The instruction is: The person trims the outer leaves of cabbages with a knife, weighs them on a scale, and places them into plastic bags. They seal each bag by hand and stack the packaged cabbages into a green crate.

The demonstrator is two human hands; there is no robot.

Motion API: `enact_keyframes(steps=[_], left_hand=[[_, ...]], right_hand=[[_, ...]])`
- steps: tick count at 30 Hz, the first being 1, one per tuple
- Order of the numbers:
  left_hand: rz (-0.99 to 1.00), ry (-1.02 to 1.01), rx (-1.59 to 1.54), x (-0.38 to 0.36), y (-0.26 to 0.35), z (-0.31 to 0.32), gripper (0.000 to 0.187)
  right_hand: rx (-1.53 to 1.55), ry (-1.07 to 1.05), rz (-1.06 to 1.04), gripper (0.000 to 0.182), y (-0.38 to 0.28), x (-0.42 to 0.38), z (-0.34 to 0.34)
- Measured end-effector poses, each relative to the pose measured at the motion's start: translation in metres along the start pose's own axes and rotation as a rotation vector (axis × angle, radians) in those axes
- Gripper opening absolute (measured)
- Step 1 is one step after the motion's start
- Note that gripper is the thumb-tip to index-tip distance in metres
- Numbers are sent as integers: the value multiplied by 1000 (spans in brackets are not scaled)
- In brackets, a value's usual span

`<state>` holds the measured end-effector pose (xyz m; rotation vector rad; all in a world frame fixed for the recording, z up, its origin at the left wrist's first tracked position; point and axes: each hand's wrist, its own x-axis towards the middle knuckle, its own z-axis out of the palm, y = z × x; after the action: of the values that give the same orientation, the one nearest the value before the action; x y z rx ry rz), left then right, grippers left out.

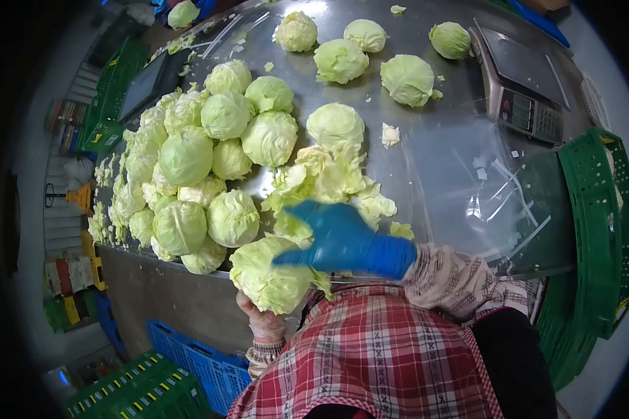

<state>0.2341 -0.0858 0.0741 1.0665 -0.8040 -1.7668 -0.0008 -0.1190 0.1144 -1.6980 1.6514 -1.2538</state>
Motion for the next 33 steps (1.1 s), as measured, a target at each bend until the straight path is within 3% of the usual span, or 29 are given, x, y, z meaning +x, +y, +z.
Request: enact_keyframes(steps=[2,5,7,10,12,13,15,18,19,21,22,24,25,27,31,33], left_hand=[[-24,-54,-87,3,5,9,67],[-18,-106,-151,7,5,17,72],[-105,31,-238,9,8,25,89],[-122,-36,-204,10,2,17,86],[-109,-39,-172,9,-3,11,83],[-98,28,-50,9,-11,1,81],[-88,90,73,9,-7,6,79],[-163,-126,-352,1,4,17,65],[-158,-118,-346,2,7,20,65],[63,-94,376,13,16,41,55],[69,-85,384,15,15,40,55],[-63,-77,-541,19,10,35,53],[-56,-71,-536,25,7,34,53],[-206,-383,-922,34,3,33,47],[-184,-488,-920,28,2,39,44],[-292,-325,-899,28,1,38,44]], right_hand=[[21,-343,-2,65,-24,-6,-4],[-28,-405,-40,66,-24,-6,-9],[-37,-397,-61,64,-19,-10,-10],[-80,-453,-153,57,-16,-9,-14],[-223,-470,-285,38,-15,-8,-15],[-223,-469,-284,38,-14,-6,-16],[-180,-366,-325,21,-9,1,-20],[-104,-159,-332,17,15,17,-22],[-96,-66,-327,15,27,22,-20],[-234,-49,-121,14,51,32,-21],[-429,-122,7,23,63,36,-20],[-344,-38,-1,30,44,33,-15],[-272,48,-2,37,33,30,-14],[91,-185,-59,49,10,22,-7],[489,-604,322,47,-18,13,-9],[451,-369,226,40,2,-3,8]])
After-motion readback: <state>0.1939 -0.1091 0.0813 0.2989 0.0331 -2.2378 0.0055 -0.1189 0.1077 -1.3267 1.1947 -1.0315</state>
